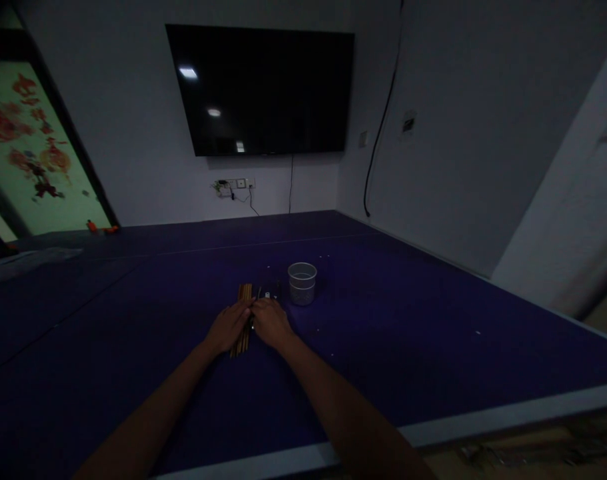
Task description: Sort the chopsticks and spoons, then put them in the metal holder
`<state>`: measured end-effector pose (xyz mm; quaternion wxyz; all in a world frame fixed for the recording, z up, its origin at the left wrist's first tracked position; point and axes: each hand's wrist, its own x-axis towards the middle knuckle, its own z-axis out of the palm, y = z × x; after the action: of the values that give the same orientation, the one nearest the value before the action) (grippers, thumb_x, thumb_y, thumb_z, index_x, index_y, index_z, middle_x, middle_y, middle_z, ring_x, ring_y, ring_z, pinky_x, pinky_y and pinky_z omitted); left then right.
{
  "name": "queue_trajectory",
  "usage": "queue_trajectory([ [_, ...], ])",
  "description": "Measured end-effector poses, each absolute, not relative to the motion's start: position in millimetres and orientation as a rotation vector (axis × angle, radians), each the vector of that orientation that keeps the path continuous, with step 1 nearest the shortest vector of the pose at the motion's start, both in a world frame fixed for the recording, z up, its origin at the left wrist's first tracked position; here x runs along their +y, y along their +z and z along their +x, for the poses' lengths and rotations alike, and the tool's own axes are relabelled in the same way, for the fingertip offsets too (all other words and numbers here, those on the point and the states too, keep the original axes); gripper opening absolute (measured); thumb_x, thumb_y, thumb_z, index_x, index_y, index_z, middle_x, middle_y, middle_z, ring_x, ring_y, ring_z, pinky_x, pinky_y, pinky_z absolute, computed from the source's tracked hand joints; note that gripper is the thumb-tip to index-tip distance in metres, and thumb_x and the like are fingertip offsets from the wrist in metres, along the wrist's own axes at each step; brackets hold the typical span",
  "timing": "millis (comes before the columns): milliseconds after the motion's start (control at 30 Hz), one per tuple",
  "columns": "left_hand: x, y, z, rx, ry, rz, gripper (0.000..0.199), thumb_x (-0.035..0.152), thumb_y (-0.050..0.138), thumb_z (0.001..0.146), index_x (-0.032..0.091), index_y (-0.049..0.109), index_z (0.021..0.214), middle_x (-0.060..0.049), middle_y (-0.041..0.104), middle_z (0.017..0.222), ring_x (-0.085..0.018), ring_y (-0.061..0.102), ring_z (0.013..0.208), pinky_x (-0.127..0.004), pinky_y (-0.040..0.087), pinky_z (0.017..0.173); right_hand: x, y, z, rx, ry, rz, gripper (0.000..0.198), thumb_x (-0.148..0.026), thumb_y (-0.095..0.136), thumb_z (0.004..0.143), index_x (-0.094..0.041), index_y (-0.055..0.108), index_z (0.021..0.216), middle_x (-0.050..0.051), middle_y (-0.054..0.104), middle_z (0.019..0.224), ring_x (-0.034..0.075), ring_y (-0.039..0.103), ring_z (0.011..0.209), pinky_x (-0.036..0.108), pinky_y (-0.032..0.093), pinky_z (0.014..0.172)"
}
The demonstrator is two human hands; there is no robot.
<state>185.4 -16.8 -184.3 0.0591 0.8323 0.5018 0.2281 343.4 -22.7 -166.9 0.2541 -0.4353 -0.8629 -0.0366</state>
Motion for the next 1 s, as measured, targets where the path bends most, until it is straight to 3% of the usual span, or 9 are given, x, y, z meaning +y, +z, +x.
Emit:
queue_trajectory([
  [167, -14.5, -182.2, 187.7, 1.54, 0.694, 2.503, 0.06, 0.046, 0.007, 0.093, 0.019, 0.036, 0.138, -0.008, 0.045, 0.138, -0.018, 0.037, 0.13, -0.037, 0.03, 0.105, -21.6, -167.0, 343.4, -2.396, -0.062, -1.228, 0.025, -0.009, 0.044, 0.084, -0.012, 0.064, 0.098, 0.011, 0.065, 0.103, 0.019, 0.055, 0.102, 0.03, 0.038, 0.091],
  [433, -16.3, -180.0, 185.0, 1.557, 0.737, 2.478, 0.06, 0.046, 0.007, 0.093, 0.019, 0.046, 0.13, -0.007, 0.052, 0.132, -0.018, 0.043, 0.126, -0.034, 0.032, 0.104, -22.6, -165.7, 344.2, -2.482, -0.013, -1.161, 0.026, -0.01, 0.046, 0.083, -0.016, 0.065, 0.1, 0.009, 0.064, 0.105, 0.019, 0.053, 0.106, 0.032, 0.036, 0.092],
  [667, -12.4, -177.8, 187.6, 1.609, 0.904, 2.416, 0.049, 0.042, 0.021, 0.093, 0.018, 0.061, 0.105, -0.008, 0.065, 0.11, -0.017, 0.057, 0.106, -0.028, 0.039, 0.093, -22.0, -166.9, 343.9, -2.459, -0.021, -1.149, 0.028, -0.009, 0.046, 0.082, -0.017, 0.066, 0.099, 0.009, 0.065, 0.103, 0.019, 0.054, 0.104, 0.033, 0.036, 0.091],
  [833, -7.9, -162.6, 188.7, 2.04, 0.911, 2.236, 0.039, 0.044, 0.038, 0.086, 0.015, 0.063, 0.093, -0.011, 0.065, 0.099, -0.021, 0.059, 0.097, -0.03, 0.043, 0.085, -20.5, -167.5, 343.9, -2.426, -0.008, -1.129, 0.029, -0.01, 0.046, 0.082, -0.017, 0.065, 0.103, 0.008, 0.065, 0.103, 0.019, 0.055, 0.102, 0.033, 0.038, 0.09],
  [1000, -6.9, -146.3, 199.8, 2.371, 0.572, 1.953, 0.063, 0.059, 0.047, 0.076, 0.006, 0.056, 0.109, -0.021, 0.064, 0.099, -0.032, 0.059, 0.103, -0.037, 0.045, 0.08, -19.5, -169.3, 346.0, -2.401, -0.026, -1.131, 0.029, -0.009, 0.047, 0.081, -0.017, 0.065, 0.103, 0.008, 0.064, 0.106, 0.019, 0.053, 0.105, 0.033, 0.036, 0.093],
])
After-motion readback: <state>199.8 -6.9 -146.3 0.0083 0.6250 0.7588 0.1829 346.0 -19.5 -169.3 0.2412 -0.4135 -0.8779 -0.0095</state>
